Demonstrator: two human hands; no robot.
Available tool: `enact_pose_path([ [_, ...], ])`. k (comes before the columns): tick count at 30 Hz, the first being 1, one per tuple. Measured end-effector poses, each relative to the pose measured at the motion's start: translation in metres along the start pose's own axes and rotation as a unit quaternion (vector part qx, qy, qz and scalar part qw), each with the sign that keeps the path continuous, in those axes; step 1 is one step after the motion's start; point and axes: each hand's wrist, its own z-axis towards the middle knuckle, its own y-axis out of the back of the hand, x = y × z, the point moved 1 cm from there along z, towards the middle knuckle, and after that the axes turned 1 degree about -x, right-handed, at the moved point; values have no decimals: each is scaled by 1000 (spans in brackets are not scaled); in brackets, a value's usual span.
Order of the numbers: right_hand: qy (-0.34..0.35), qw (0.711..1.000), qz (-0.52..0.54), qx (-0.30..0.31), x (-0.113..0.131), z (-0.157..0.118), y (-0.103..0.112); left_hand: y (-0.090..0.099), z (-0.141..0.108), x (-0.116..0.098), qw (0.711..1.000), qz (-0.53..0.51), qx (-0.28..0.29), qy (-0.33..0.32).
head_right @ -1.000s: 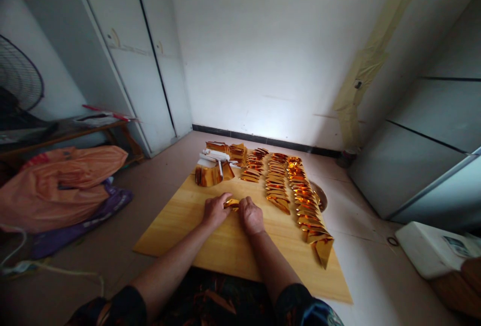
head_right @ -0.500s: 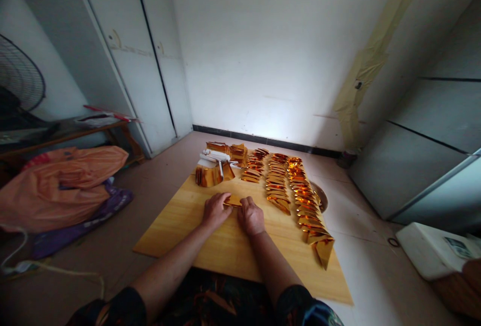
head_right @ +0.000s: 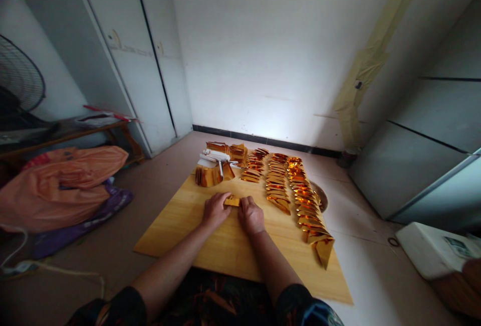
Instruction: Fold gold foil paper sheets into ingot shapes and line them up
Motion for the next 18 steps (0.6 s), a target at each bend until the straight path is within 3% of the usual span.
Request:
enact_pose_path([
  [5,-9,1000,-20,10,0,2,-2,0,1,0,999,34,30,-3],
  [18,48,995,-87,7,1,4,-7,3,-1,-5,996,78,36,-35],
])
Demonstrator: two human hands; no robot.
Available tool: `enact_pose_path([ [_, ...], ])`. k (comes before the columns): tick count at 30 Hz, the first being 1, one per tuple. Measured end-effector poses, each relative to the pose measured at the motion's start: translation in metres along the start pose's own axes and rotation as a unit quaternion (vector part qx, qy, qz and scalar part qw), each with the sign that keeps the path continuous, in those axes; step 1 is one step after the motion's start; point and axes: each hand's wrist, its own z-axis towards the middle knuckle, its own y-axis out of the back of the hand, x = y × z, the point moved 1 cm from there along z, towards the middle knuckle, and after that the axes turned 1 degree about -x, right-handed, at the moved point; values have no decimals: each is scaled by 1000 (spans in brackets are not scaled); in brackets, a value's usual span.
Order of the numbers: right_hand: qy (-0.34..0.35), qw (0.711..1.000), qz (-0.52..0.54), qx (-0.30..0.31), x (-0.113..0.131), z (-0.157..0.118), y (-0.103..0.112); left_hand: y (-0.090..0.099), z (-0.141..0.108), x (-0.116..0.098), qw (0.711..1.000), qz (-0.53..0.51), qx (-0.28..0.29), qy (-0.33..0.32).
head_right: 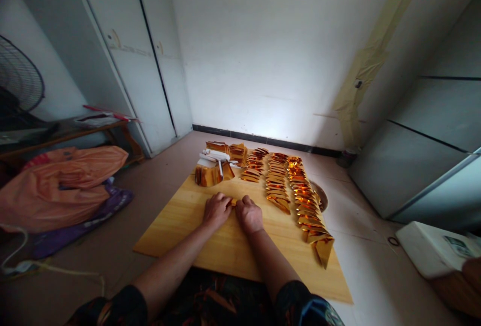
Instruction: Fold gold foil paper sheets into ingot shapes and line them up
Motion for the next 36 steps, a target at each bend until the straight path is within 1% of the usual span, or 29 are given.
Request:
enact_pose_path([
  [4,8,1000,12,5,1,1,6,-3,1,2,999,-38,-17,-19],
  [8,-12,998,65,-3,-1,3,9,-7,2,8,987,-158,-30,-22],
  [11,-26,992,125,-3,-4,3,8,-8,2,10,965,-262,-24,15],
  [14,-48,982,185,-10,-6,4,2,-8,1,5,945,-321,-31,54],
  [18,-64,957,279,-38,-6,5,-6,-6,1,-7,941,-319,-34,104],
  [21,-88,930,353,-47,-6,5,-10,-5,1,-12,946,-299,-25,125],
  [24,-134,892,430,-24,-8,5,-10,-6,0,-12,944,-308,-19,120],
  [26,-143,869,474,-3,-10,5,-8,-6,0,-11,944,-309,-15,112],
  [28,-141,852,504,10,-11,5,-5,-6,0,-11,950,-295,-15,105],
  [30,-142,843,519,17,-12,4,-3,-4,-1,-11,955,-278,-14,98],
  [32,-143,840,523,19,-12,4,-3,-4,-2,-12,958,-272,-9,91],
  [36,-145,829,540,9,-12,3,-4,-4,-4,-11,952,-294,-17,80],
])
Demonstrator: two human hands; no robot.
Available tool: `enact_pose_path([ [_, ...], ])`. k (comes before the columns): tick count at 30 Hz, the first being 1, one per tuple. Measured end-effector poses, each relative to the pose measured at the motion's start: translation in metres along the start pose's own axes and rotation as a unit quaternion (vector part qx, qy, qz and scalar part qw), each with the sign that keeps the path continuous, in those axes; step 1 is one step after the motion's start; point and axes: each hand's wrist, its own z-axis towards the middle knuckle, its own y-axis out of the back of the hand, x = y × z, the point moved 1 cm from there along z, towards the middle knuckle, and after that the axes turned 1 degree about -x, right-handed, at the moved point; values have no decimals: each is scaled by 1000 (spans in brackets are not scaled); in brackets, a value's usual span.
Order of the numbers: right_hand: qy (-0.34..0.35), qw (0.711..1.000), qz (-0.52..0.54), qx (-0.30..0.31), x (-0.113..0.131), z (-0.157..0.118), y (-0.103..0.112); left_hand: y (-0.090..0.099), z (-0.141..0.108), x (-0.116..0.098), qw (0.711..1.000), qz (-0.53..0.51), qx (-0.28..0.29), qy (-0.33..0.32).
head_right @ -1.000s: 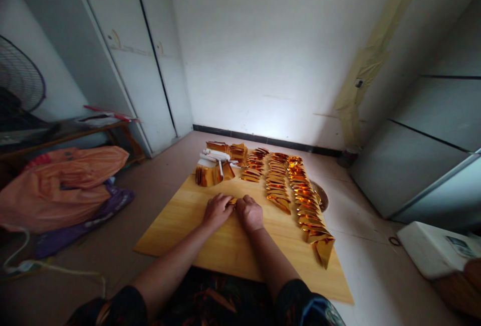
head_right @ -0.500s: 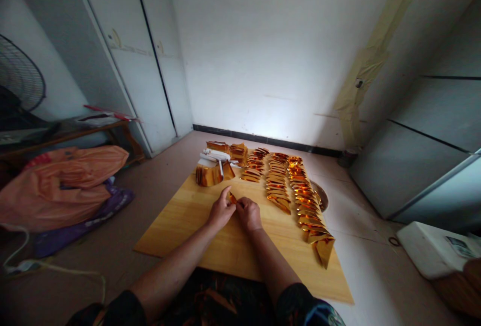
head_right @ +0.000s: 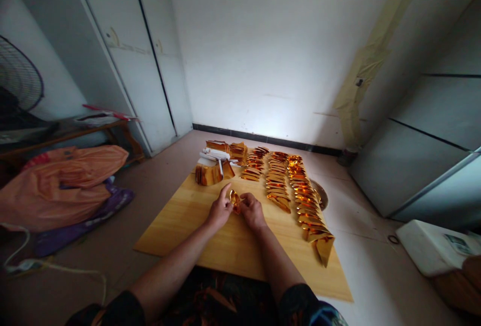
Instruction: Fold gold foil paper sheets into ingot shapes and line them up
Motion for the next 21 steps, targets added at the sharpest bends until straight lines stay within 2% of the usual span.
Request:
enact_pose_path([
  [6,-19,999,33,-14,3,1,2,-4,-1,2,996,-87,-17,-13],
  [13,-32,997,71,-7,3,2,4,-10,1,9,976,-215,-12,-2],
  [15,-36,996,76,-1,2,2,3,-9,2,9,980,-199,-7,-6],
  [21,-47,996,74,-7,1,1,1,-3,1,2,998,-50,-8,-27],
])
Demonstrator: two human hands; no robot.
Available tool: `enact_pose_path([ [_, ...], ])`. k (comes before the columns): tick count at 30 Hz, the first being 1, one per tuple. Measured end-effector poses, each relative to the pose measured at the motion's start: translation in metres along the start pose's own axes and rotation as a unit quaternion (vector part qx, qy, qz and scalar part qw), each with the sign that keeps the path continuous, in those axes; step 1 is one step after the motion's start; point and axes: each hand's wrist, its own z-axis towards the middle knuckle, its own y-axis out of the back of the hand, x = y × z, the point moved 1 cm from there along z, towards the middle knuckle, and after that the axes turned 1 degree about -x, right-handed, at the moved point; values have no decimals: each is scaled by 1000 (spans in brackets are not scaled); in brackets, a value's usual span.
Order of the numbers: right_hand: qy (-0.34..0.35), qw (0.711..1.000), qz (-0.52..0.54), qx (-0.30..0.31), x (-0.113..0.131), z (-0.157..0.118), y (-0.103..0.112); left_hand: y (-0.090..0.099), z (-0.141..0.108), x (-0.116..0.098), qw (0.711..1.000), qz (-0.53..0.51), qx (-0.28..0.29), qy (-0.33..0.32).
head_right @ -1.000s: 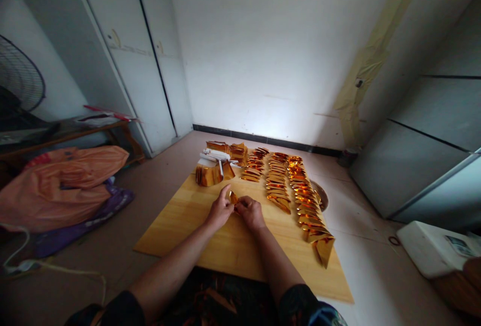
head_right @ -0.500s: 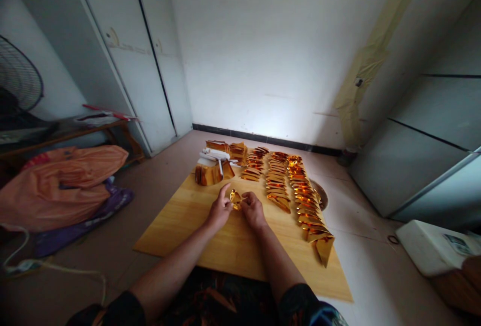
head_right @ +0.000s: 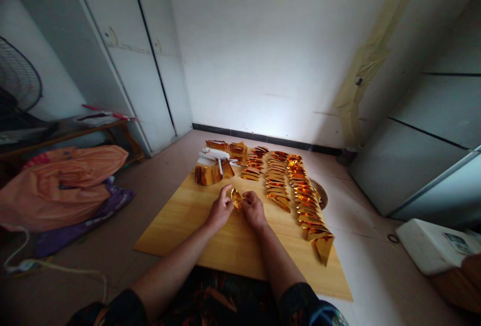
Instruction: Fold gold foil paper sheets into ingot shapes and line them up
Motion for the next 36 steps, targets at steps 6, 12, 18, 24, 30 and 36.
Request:
enact_pose_path([
  [6,29,999,-27,0,3,-2,-1,2,4,-2,999,37,-11,13],
  [12,41,999,-36,0,8,-4,-2,-1,8,6,998,-60,-10,25],
  [18,15,999,24,-17,7,-4,0,-9,8,10,947,-309,-9,84],
  [24,-1,1000,21,5,4,-1,0,-6,5,5,936,-342,31,79],
  [30,16,1000,26,4,6,2,-3,-2,4,5,938,-334,55,73],
  [36,26,1000,18,1,7,2,-1,-4,6,10,935,-347,50,60],
])
